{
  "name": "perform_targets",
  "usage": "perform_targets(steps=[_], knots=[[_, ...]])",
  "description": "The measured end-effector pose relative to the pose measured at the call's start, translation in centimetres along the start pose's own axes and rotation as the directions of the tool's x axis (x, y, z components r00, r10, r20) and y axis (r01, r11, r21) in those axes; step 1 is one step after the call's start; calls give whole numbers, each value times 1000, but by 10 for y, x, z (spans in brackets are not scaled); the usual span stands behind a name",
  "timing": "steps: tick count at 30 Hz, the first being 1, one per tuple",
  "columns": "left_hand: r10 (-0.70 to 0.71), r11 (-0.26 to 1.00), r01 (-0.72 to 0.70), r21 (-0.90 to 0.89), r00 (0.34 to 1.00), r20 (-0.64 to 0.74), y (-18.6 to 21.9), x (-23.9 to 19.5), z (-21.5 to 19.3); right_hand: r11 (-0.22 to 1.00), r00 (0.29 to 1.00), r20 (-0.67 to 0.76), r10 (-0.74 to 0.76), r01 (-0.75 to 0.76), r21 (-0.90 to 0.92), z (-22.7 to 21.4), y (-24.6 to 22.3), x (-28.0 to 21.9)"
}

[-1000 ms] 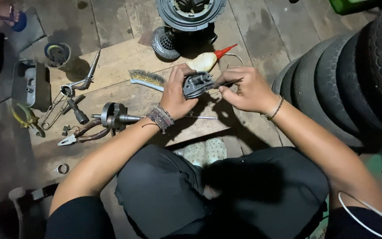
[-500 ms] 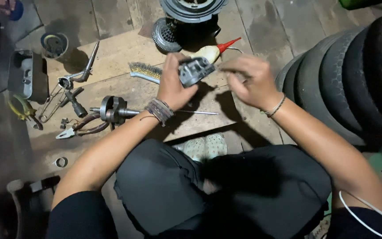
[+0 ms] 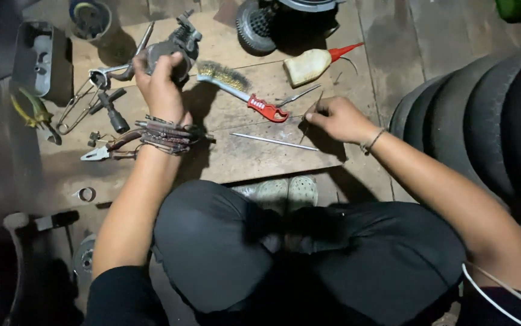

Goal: A person uses a small metal pick to clean the internal passages and orifices of a disassembled carburetor part.

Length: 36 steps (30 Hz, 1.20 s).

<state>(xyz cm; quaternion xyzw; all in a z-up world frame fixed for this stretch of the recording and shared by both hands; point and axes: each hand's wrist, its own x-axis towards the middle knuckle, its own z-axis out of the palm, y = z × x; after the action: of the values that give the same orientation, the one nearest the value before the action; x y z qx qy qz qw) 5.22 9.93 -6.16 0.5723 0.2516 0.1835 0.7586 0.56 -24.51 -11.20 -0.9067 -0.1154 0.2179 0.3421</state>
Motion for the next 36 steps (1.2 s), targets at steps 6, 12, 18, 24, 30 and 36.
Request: perform_targets(steps=[6, 12, 18, 24, 30, 36], knots=[[-109, 992, 92, 85, 967, 229, 24, -11, 0, 846, 966, 161, 202, -90, -525, -22, -18, 39], [-11, 993, -30, 116, 940, 341, 37, -42, 21, 604, 971, 67, -228, 196, -773, 9, 28, 79], [-157, 987, 159, 21, 931, 331, 5, -46, -3, 436, 924, -33, -382, 148, -887, -6, 20, 70], [-240, 963, 269, -28, 897, 372, -43, -17, -4, 603, 985, -124, -121, -27, -798, -47, -7, 39], [-317, 939, 343, 1, 867, 384, -12, -35, 1, 701, 955, -203, -217, 8, -713, -84, -59, 13], [-401, 909, 413, 56, 831, 385, -10, -44, 5, 725, 863, -220, -455, 215, -655, -82, -143, -23]])
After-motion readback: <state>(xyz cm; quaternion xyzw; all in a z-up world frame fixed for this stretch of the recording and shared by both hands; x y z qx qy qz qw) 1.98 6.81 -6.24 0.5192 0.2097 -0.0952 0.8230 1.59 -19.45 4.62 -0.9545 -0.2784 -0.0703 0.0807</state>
